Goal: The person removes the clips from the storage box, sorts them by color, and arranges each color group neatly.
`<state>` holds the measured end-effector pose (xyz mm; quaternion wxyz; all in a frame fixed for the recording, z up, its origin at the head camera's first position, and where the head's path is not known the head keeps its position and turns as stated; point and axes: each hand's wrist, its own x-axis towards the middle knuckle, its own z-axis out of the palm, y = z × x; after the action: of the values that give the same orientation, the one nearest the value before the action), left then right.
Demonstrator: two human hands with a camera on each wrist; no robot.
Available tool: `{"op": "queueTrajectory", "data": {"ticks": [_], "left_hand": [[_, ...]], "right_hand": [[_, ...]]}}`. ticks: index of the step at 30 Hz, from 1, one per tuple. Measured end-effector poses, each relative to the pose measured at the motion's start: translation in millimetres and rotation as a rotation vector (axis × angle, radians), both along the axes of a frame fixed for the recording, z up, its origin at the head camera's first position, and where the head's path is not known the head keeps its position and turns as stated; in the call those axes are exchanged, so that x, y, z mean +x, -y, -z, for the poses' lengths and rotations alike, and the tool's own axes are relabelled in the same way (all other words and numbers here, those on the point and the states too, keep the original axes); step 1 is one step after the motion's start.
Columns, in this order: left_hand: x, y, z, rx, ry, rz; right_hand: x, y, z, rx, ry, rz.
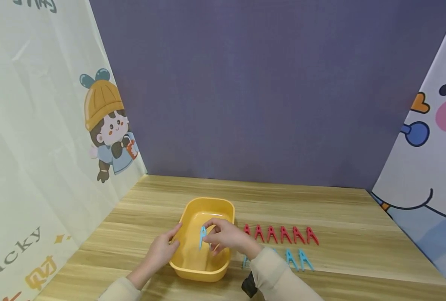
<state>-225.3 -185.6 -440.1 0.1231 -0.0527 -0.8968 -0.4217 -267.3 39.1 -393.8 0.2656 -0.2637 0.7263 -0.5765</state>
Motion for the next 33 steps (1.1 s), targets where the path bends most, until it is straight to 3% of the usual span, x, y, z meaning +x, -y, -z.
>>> {"op": "queueTrajectory", "data": {"ticks": [11, 23, 33], "left_hand": [[2.4, -1.9, 0.2, 0.008, -0.003, 0.006], [1.7, 0.4, 0.6, -0.008, 0.006, -0.019], [0.5, -1.5, -3.3, -0.001, 0.024, -0.008]], "right_hand": [[-1.2, -26.7, 1.7, 0.0, -0.015, 0.061], [-1.4, -38.3, 1.2, 0.005, -0.016, 0.063], [-3.0, -51.2, -14.1, 0.046, 0.015, 0.085]]}}
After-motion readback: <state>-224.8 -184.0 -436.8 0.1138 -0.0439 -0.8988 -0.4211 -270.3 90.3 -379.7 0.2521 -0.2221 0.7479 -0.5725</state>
